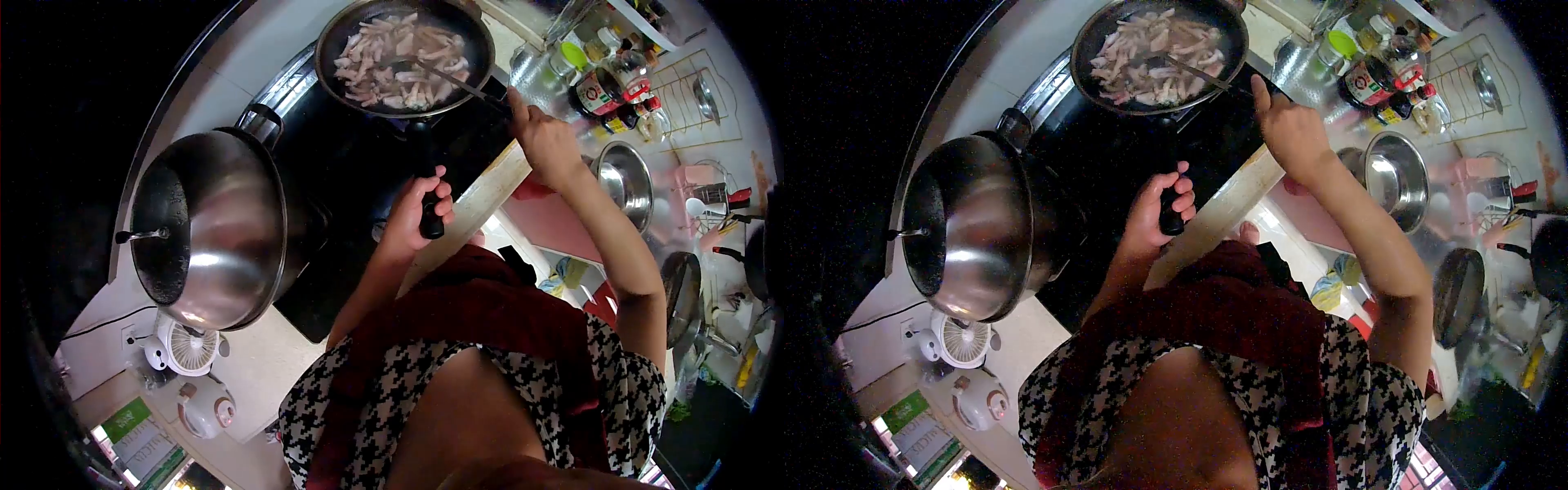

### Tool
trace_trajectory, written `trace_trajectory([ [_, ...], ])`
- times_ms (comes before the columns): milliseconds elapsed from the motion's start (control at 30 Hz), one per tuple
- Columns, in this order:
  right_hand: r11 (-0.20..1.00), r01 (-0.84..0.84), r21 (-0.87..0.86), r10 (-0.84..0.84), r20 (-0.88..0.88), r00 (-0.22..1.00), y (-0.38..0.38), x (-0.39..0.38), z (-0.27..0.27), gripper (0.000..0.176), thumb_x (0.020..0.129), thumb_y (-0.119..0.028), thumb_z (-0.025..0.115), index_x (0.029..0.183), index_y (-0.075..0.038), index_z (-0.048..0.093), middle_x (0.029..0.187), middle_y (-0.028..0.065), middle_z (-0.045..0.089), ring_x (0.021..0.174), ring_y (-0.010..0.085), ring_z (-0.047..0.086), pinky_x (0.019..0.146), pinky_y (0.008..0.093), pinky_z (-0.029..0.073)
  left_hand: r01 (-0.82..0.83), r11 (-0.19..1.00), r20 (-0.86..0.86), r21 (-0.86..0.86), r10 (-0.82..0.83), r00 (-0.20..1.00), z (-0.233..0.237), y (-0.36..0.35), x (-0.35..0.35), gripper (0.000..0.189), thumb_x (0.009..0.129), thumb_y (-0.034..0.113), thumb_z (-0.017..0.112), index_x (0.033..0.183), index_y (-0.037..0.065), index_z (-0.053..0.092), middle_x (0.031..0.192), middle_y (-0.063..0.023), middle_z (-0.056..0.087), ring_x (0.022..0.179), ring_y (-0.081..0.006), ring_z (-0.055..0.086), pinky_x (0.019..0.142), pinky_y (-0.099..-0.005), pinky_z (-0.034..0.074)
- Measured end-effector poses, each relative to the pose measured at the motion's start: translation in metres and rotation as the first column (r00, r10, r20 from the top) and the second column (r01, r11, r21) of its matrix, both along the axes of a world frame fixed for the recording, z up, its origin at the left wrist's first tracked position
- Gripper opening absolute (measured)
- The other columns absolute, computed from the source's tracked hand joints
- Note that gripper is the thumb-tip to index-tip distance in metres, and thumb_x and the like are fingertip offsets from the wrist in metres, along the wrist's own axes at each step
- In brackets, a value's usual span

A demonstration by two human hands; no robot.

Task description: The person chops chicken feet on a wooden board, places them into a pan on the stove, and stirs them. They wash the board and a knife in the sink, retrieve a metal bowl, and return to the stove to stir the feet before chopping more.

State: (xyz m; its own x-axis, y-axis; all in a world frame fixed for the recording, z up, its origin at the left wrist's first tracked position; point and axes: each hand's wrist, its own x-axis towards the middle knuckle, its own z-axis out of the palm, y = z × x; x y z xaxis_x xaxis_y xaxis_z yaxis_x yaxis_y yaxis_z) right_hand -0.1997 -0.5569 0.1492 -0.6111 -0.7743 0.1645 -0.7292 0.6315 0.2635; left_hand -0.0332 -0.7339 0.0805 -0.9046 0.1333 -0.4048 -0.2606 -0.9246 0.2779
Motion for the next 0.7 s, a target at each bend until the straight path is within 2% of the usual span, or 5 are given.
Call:
trace_trajectory([
  [200,0.988,0.064,-0.141,-0.053,0.079,0.996,-0.015,0.004,0.029,0.052,0.081,-0.01,0.05,0.13,0.001,0.036,0.084,0.0156,0.062,0.064,0.0268,0.064,0.051,0.0349,0.051,-0.012,1.0,0.002,0.019,0.012,1.0,-0.003,0.001,0.0,0.025,0.086,0.016,0.052,0.11,0.01,0.047,0.077,0.0001,0.048,0.056,-0.0123,0.044,0.053,-0.028,0.038],
  [400,0.999,0.048,0.013,-0.049,0.017,0.999,-0.025,-0.008,0.005,0.047,0.081,-0.009,0.049,0.127,-0.001,0.04,0.085,0.0141,0.061,0.064,0.0279,0.064,0.052,0.0357,0.052,-0.007,1.0,-0.003,0.012,0.007,1.0,-0.001,-0.001,-0.001,0.026,0.085,0.016,0.052,0.11,0.01,0.047,0.077,-0.0003,0.048,0.056,-0.0127,0.044,0.053,-0.0284,0.038],
  [600,0.991,0.003,0.137,0.01,-0.098,0.995,0.031,0.009,0.042,0.054,0.078,-0.009,0.051,0.13,-0.003,0.039,0.084,0.0121,0.058,0.063,0.0236,0.063,0.05,0.0345,0.051,-0.016,1.0,0.003,0.009,0.016,1.0,0.0,0.0,-0.001,0.025,0.085,0.015,0.051,0.109,0.01,0.047,0.077,-0.0006,0.048,0.056,-0.0123,0.044,0.053,-0.028,0.038],
  [633,0.988,-0.061,0.14,0.09,-0.212,0.973,0.037,0.012,0.04,0.055,0.078,-0.01,0.05,0.132,-0.005,0.038,0.081,0.01,0.056,0.06,0.0219,0.062,0.047,0.0339,0.049,-0.018,1.0,0.007,0.007,0.018,1.0,0.0,0.0,-0.001,0.025,0.085,0.015,0.051,0.109,0.01,0.047,0.077,-0.0006,0.049,0.056,-0.0122,0.044,0.053,-0.028,0.038],
  [700,0.983,-0.002,0.186,0.031,-0.155,0.987,0.035,0.015,0.031,0.056,0.078,-0.009,0.05,0.133,-0.005,0.038,0.082,0.0096,0.056,0.062,0.0218,0.061,0.049,0.0345,0.05,-0.016,1.0,0.015,0.023,0.016,1.0,0.0,-0.001,-0.001,0.024,0.085,0.016,0.052,0.108,0.01,0.047,0.076,-0.001,0.049,0.056,-0.0126,0.045,0.053,-0.0283,0.039],
])
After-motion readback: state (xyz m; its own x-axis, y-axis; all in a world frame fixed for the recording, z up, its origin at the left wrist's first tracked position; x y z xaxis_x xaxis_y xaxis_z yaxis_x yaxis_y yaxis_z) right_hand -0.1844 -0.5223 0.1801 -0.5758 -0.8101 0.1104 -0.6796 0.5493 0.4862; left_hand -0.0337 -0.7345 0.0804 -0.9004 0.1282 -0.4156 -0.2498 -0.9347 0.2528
